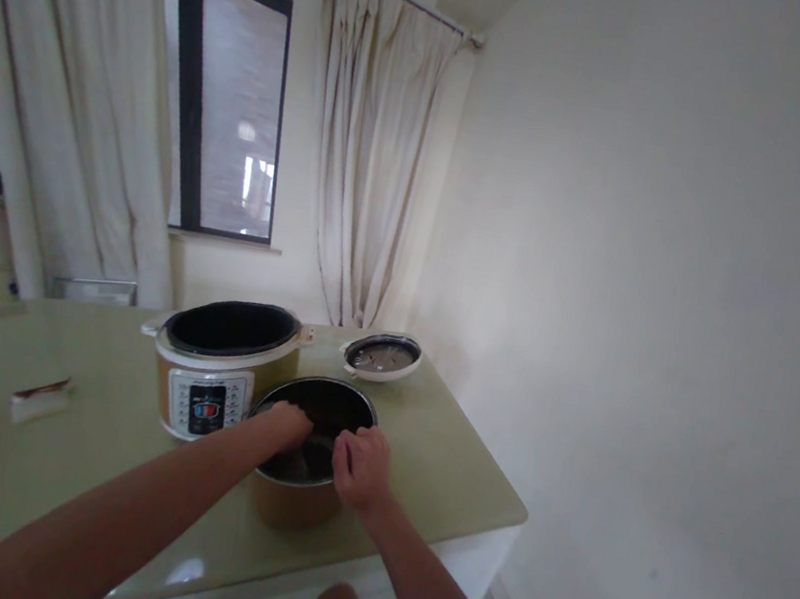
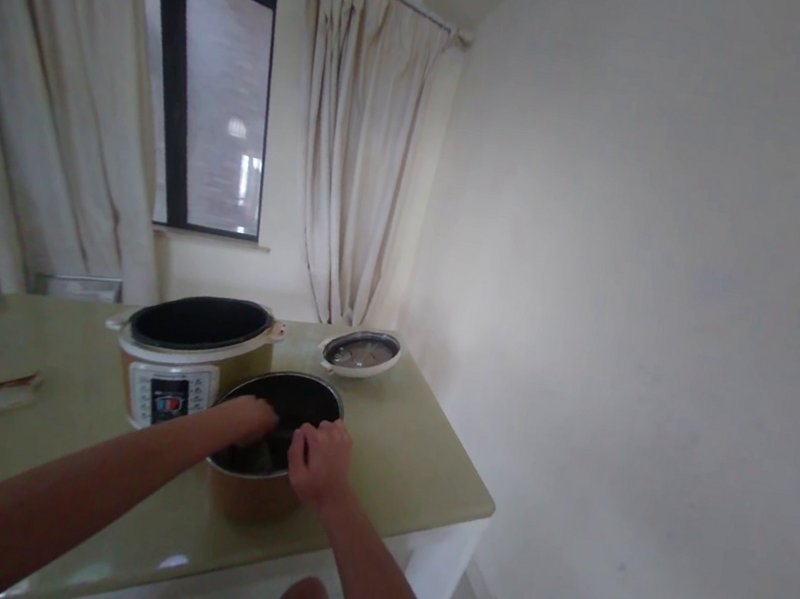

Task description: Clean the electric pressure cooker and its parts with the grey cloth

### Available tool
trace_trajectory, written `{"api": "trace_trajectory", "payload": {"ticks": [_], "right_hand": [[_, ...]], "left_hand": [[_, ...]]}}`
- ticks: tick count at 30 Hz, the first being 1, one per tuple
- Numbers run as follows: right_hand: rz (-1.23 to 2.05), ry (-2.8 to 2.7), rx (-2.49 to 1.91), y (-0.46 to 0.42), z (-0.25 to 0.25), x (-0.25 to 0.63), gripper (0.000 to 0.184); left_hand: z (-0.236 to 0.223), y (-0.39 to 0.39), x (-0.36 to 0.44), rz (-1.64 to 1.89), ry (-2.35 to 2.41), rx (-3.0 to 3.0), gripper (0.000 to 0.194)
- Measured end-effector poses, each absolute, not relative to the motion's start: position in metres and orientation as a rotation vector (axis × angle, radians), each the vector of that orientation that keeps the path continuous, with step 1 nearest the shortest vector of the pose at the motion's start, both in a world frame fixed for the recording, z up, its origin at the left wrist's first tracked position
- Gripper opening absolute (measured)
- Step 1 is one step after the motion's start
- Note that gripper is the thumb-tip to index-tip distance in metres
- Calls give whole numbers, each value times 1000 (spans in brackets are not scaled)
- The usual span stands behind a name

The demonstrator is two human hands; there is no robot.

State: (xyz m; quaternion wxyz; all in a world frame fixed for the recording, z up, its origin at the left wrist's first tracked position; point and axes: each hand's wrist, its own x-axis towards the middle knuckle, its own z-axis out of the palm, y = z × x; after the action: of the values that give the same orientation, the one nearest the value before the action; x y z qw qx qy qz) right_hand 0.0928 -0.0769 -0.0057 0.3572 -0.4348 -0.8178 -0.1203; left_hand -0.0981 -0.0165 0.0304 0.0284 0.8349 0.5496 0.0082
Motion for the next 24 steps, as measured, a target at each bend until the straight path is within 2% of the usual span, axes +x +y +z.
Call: {"api": "trace_trajectory", "payload": {"ticks": [2, 4, 7, 9, 12, 13, 15, 17, 20, 24], "right_hand": [[-303, -2122, -1160, -79, -2, 92, 35], [-301, -2148, -1200, -81, 2, 91, 34], [-286, -2216, -1265, -84, 11, 92, 32], [-257, -2271, -1319, -86, 19, 93, 32], [-193, -2350, -1415, -91, 34, 94, 36], [-174, -2376, -1446, -94, 39, 91, 39], [-143, -2432, -1486, -101, 49, 82, 46], [-113, -2478, -1479, -112, 58, 63, 54], [49, -2493, -1454, -131, 68, 23, 62], [257, -2458, -1479, -148, 71, -20, 70]], "left_hand": [[40, -28, -105, -54, 1734, 2622, 21], [53, -38, -110, -86, 1745, 2678, 36], [74, -55, -120, 92, 1801, 2747, 55], [87, -69, -134, 542, 1896, 2675, 53], [88, -103, -164, 1432, 1996, 2234, 47], [81, -117, -173, 1636, 2019, 2055, 48], [54, -145, -185, 1817, 2098, 1731, 53], [15, -169, -184, 1800, 2168, 1419, 60], [-46, -186, -161, 1694, 2123, 1104, 61], [-88, -177, -121, 1553, 2026, 1294, 59]]}}
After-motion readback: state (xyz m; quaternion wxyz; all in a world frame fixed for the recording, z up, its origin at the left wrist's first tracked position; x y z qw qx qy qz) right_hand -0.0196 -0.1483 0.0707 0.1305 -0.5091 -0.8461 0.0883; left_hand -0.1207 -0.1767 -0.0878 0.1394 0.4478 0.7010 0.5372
